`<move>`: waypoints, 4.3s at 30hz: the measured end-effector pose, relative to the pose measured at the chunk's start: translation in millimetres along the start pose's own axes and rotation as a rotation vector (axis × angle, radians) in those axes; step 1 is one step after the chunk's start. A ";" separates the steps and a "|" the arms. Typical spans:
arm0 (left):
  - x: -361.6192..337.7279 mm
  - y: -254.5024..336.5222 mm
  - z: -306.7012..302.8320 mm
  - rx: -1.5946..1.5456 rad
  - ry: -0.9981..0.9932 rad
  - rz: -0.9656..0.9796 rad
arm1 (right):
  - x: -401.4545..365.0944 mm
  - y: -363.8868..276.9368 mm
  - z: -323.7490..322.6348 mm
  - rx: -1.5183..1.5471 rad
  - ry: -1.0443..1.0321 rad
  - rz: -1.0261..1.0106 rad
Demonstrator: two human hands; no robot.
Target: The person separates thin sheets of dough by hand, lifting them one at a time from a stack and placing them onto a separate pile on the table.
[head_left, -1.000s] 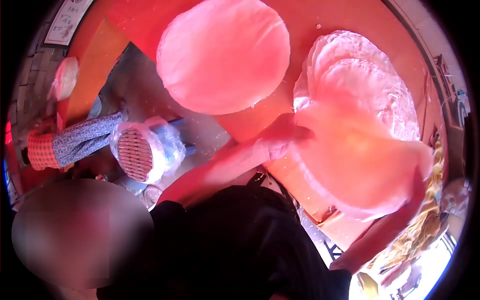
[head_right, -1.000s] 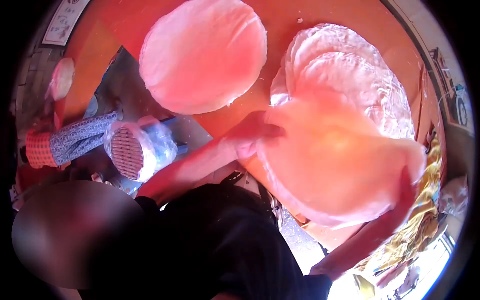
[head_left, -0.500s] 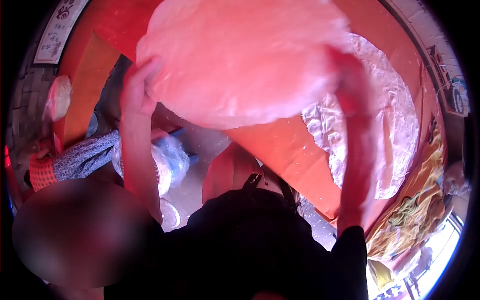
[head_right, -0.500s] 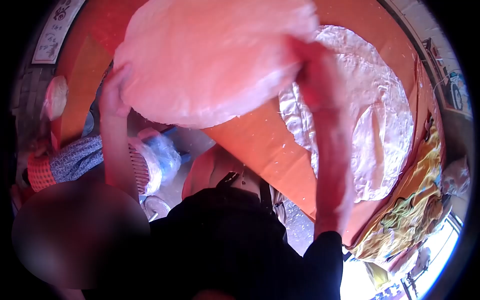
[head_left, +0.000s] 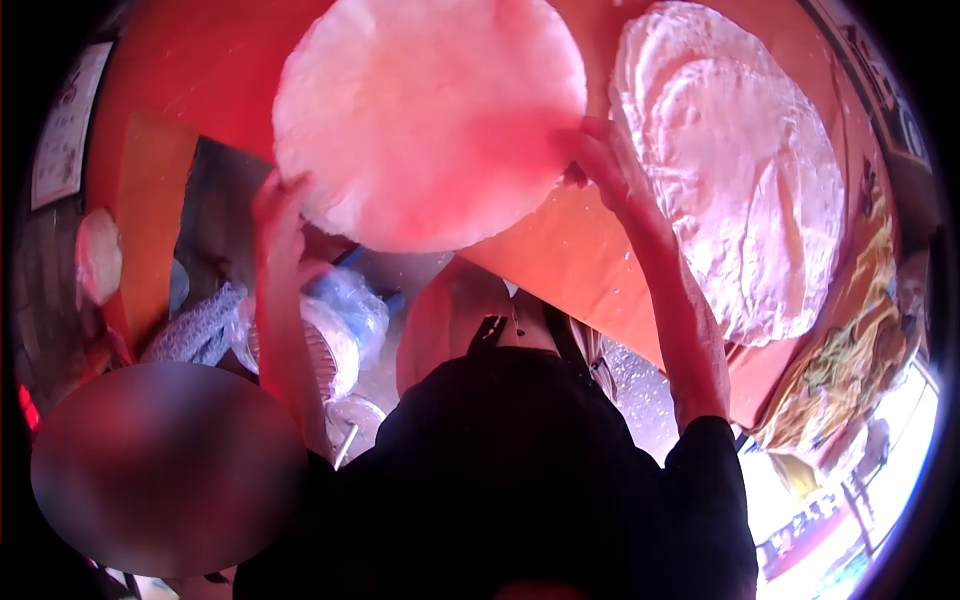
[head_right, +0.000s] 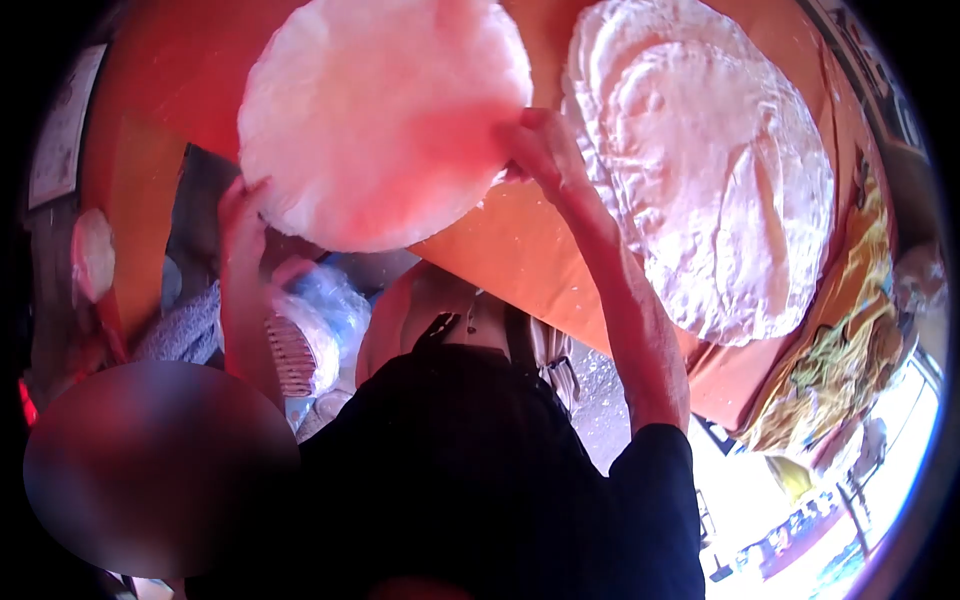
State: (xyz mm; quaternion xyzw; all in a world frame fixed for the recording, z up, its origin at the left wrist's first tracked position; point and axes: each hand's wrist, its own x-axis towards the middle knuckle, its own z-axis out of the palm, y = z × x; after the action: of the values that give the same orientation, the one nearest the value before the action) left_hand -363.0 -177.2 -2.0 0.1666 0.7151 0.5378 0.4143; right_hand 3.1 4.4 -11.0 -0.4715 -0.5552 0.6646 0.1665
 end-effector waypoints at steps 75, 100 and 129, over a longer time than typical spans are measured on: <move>-179.1 -87.6 303.2 -0.056 -0.833 -0.475 | -179.0 -27.0 -232.0 0.351 0.781 -0.239; -150.5 -85.1 349.2 -0.088 -0.420 -0.298 | -215.5 -40.6 -271.8 0.247 0.778 -0.367; -153.0 -72.4 399.8 -0.105 -0.520 -0.365 | -213.4 136.7 -235.9 0.547 0.656 0.250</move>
State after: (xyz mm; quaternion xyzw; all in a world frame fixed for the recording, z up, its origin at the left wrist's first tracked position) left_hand 52.5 -56.0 -35.7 0.1458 0.5745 0.4302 0.6809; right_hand 342.6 -62.4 -24.6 -0.6596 -0.2156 0.6171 0.3709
